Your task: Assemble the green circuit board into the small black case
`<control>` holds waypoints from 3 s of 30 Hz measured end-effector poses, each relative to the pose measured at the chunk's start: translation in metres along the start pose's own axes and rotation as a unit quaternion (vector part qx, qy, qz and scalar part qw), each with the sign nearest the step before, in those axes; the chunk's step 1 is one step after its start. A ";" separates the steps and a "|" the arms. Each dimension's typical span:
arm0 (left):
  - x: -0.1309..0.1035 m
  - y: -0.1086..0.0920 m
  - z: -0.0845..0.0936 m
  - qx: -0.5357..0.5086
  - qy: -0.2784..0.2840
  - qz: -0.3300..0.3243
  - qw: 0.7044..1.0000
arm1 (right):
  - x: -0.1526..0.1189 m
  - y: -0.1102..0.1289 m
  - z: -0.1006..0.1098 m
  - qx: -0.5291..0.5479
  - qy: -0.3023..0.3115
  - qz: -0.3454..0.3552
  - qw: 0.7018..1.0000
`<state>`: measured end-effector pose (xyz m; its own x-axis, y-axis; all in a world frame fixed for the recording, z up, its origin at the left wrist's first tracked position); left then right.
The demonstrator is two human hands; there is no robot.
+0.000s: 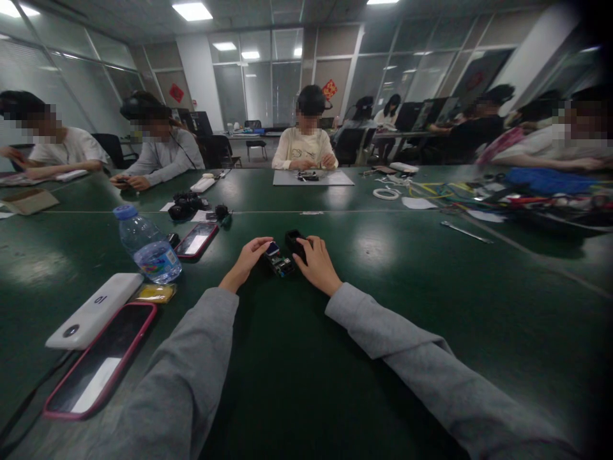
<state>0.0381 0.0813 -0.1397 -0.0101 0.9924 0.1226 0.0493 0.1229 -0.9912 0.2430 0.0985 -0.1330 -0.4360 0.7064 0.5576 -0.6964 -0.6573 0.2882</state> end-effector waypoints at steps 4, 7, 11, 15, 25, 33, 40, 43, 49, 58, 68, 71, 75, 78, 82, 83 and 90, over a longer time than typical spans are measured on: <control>0.000 -0.002 0.000 0.008 0.000 -0.004 1.000 | 0.002 0.002 0.004 0.009 -0.020 0.003 1.000; -0.001 -0.002 0.000 0.022 -0.001 -0.006 1.000 | 0.002 0.005 0.008 0.013 -0.031 0.008 0.999; -0.002 -0.003 -0.001 0.039 0.002 -0.009 0.999 | 0.001 0.010 0.013 0.012 -0.035 0.017 0.999; 0.001 -0.003 -0.003 0.063 0.004 -0.017 0.998 | 0.000 0.017 0.018 0.009 -0.027 0.042 0.999; 0.005 -0.002 -0.004 0.115 0.034 -0.039 0.992 | -0.002 0.026 0.017 -0.006 0.051 0.120 0.991; 0.006 0.000 -0.007 0.101 0.081 -0.038 0.991 | -0.002 0.026 0.012 -0.003 0.064 0.133 0.989; 0.006 0.001 -0.007 0.092 0.086 -0.031 0.992 | -0.002 0.026 0.012 -0.011 0.079 0.140 0.987; 0.006 0.001 -0.007 0.096 0.081 -0.034 0.992 | -0.002 0.026 0.012 -0.013 0.083 0.140 0.987; 0.004 -0.002 -0.009 0.108 0.073 -0.041 0.991 | -0.002 0.025 0.011 -0.013 0.081 0.137 0.987; 0.003 -0.004 -0.010 0.118 0.075 -0.045 0.989 | -0.002 0.025 0.011 -0.015 0.081 0.136 0.987; 0.002 -0.006 -0.014 0.152 0.066 -0.051 0.985 | -0.002 0.024 0.009 -0.017 0.080 0.137 0.987; 0.001 -0.006 -0.014 0.155 0.063 -0.056 0.984 | -0.002 0.025 0.010 -0.018 0.080 0.139 0.987; 0.002 -0.005 -0.015 0.153 0.062 -0.059 0.985 | -0.001 0.026 0.010 -0.020 0.083 0.141 0.986; 0.003 -0.004 -0.014 0.153 0.059 -0.063 0.985 | -0.001 0.026 0.010 -0.025 0.087 0.140 0.986; 0.002 -0.005 -0.014 0.149 0.059 -0.055 0.986 | -0.001 0.026 0.009 -0.028 0.083 0.141 0.986; 0.002 -0.006 -0.014 0.148 0.059 -0.052 0.986 | -0.001 0.025 0.009 -0.027 0.081 0.140 0.986; 0.004 -0.003 -0.014 0.152 0.057 -0.054 0.985 | -0.002 0.026 0.009 -0.027 0.084 0.141 0.986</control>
<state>0.0516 0.0845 -0.1352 0.1147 0.9697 0.2156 -0.2479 0.2381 -0.9391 0.2310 0.0780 -0.1191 -0.7023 0.5338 0.4710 -0.5611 -0.8222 0.0953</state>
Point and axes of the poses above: each hand's wrist, its own x-axis towards the middle knuckle, its own z-axis out of the back of the hand, y = z × x, the point moved 3 cm from there along x, towards the middle knuckle, and after that the axes turned 3 degrees about y, right-handed, at the moved point
